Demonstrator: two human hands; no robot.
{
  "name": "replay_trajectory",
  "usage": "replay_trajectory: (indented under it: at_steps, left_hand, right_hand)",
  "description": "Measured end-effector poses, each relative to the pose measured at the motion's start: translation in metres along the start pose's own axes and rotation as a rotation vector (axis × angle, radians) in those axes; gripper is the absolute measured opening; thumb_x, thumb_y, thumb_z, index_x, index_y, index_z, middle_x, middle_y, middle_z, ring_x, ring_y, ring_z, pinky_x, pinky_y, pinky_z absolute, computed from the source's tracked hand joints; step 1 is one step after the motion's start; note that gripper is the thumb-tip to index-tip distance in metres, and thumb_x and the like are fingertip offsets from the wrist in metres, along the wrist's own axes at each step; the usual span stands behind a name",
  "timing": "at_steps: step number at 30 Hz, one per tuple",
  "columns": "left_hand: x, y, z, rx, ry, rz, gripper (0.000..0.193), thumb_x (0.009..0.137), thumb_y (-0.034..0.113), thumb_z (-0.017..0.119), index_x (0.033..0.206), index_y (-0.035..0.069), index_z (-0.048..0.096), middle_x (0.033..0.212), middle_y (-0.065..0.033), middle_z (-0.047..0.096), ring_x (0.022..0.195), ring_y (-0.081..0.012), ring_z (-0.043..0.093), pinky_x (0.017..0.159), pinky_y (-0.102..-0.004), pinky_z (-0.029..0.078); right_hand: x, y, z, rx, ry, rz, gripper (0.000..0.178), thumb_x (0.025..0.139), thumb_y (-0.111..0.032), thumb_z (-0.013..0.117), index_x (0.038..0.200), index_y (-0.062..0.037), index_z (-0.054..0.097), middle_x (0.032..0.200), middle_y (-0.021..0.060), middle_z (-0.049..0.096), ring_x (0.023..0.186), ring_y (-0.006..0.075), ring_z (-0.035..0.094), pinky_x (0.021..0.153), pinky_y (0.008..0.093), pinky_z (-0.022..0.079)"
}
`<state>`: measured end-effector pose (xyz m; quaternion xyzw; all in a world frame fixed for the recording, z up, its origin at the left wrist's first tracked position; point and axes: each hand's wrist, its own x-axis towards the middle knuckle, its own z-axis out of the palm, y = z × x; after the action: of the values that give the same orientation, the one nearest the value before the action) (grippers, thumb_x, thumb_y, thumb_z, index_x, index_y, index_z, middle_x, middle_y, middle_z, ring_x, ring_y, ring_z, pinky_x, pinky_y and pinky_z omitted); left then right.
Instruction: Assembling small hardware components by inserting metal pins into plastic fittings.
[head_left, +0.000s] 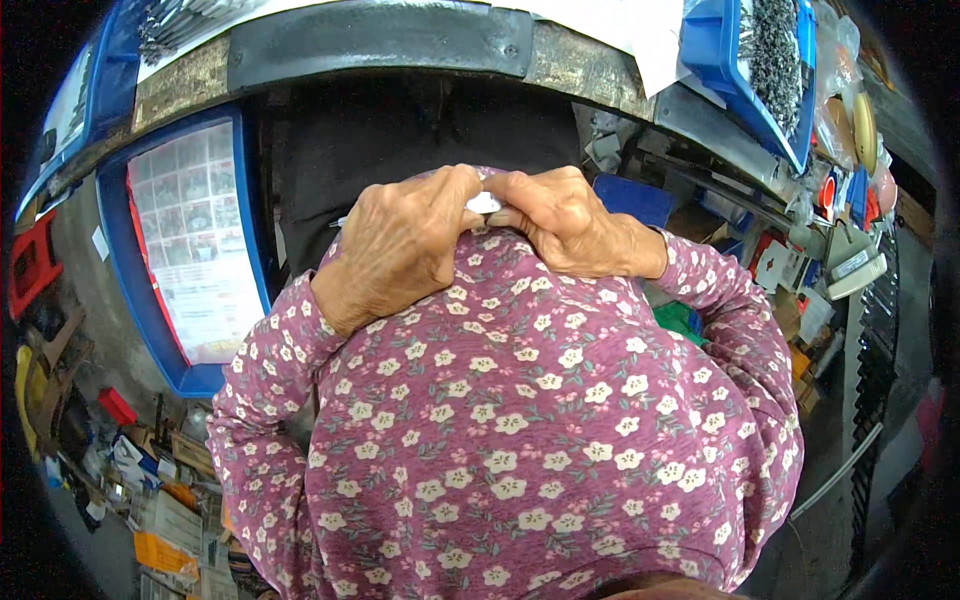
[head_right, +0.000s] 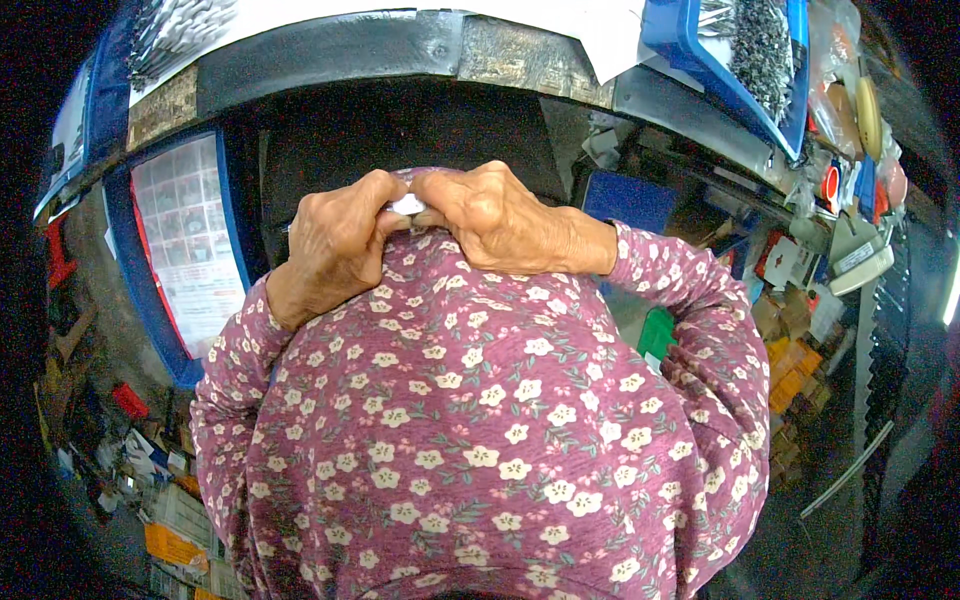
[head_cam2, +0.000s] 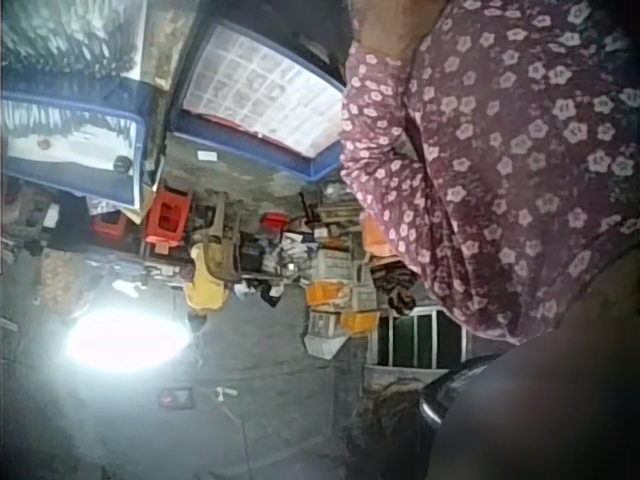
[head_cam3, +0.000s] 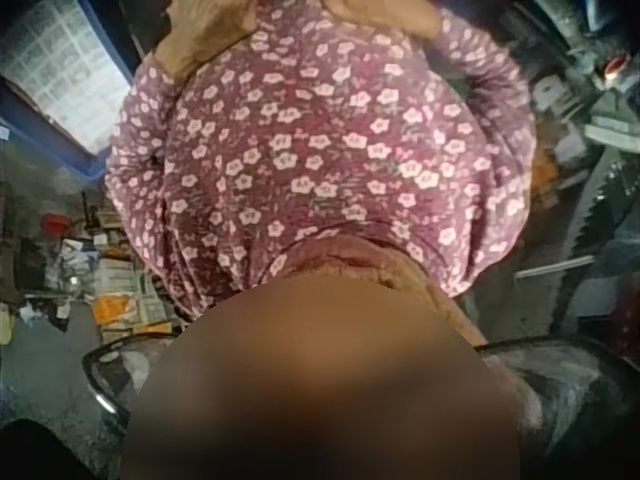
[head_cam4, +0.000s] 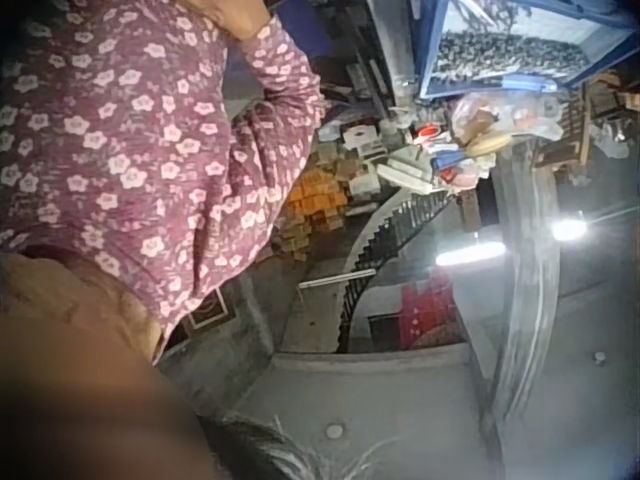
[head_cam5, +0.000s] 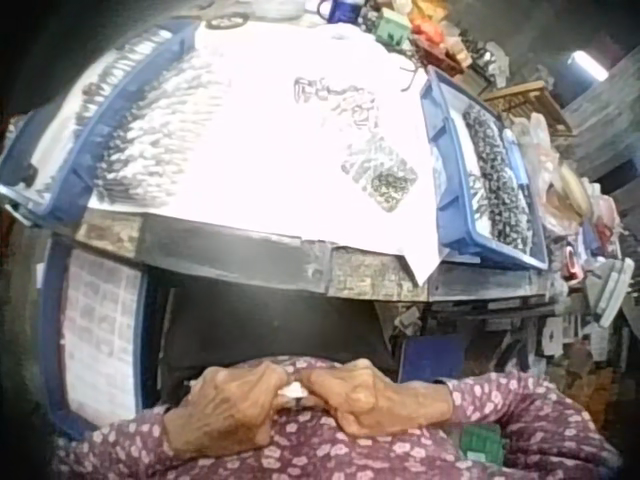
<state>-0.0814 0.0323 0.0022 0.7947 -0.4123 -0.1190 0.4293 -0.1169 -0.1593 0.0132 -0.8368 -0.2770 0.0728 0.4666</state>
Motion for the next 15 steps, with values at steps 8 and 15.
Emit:
replay_trajectory:
  at_steps: [8,15]
  left_hand:
    - [-0.0030,-0.0015,0.0054,-0.047,-0.029,-0.051,0.015,0.076,0.006,0.059,0.084,0.003,0.047,0.068,-0.0131,0.052,0.060,-0.0305,0.057,0.049,-0.0377,0.042]
    - [-0.0002,-0.0012,0.0058,-0.058,-0.021,-0.071,0.015,0.076,0.008,0.060,0.083,0.002,0.047,0.068,-0.0134,0.052,0.060,-0.0316,0.057,0.049,-0.0387,0.042]
  right_hand:
    - [-0.0037,0.0058,0.0018,0.036,-0.037,0.000,0.021,0.080,-0.007,0.057,0.094,0.0078,0.052,0.065,0.0188,0.056,0.057,0.0334,0.058,0.048,0.0360,0.045]
    - [-0.0068,0.0050,0.0100,0.045,0.062,0.049,0.011,0.073,0.002,0.057,0.080,0.0049,0.049,0.063,0.0192,0.053,0.058,0.0349,0.058,0.045,0.0372,0.043]
